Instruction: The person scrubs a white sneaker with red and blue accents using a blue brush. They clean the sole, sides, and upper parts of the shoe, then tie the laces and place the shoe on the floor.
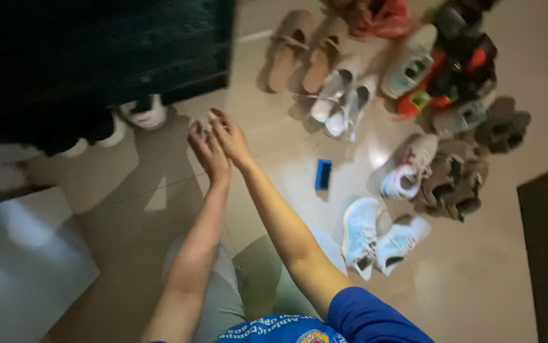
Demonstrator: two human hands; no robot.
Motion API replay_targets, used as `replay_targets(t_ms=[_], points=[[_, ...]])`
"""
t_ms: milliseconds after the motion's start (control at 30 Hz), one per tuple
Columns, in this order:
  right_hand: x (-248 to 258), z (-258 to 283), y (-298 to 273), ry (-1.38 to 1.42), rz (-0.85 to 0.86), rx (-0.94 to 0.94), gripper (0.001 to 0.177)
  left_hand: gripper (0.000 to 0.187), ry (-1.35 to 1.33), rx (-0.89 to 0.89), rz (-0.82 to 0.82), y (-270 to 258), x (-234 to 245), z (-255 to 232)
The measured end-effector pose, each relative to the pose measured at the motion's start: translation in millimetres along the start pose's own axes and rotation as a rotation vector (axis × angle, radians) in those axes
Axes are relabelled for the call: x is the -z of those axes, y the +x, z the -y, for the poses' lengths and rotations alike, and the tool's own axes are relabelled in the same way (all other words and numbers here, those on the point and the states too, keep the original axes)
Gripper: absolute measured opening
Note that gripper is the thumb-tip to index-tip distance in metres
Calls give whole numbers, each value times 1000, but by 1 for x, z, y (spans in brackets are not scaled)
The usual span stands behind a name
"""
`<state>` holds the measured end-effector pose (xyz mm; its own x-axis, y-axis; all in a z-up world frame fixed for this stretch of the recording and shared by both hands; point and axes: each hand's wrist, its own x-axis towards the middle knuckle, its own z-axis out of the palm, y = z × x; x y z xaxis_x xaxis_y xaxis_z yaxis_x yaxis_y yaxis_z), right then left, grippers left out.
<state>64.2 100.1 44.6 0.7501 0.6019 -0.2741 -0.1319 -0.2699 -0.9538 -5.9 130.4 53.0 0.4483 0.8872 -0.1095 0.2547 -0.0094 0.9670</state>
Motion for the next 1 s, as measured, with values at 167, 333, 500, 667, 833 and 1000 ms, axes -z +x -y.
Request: replay_targets(t_ms=[167, 333, 500, 667, 833, 1000], points=[[110, -32, -34, 384, -215, 39, 55, 45, 33, -154, 209, -48, -67, -49], [231, -41, -91, 365, -504, 155, 63, 41, 63, -335, 402, -98, -130, -91], [333, -19, -172, -258, -743, 218, 62, 48, 46, -528, 616, -151, -188, -125], [401, -20, -227, -281, -833, 134, 64, 50, 96, -526, 790, -203, -238, -141], [453, -55, -266, -212, -925, 67, 62, 51, 120, -597, 926, -252, -293, -136], [485, -91, -298, -315, -970, 94, 66, 53, 187, -620, 1050, -300, -333, -119]])
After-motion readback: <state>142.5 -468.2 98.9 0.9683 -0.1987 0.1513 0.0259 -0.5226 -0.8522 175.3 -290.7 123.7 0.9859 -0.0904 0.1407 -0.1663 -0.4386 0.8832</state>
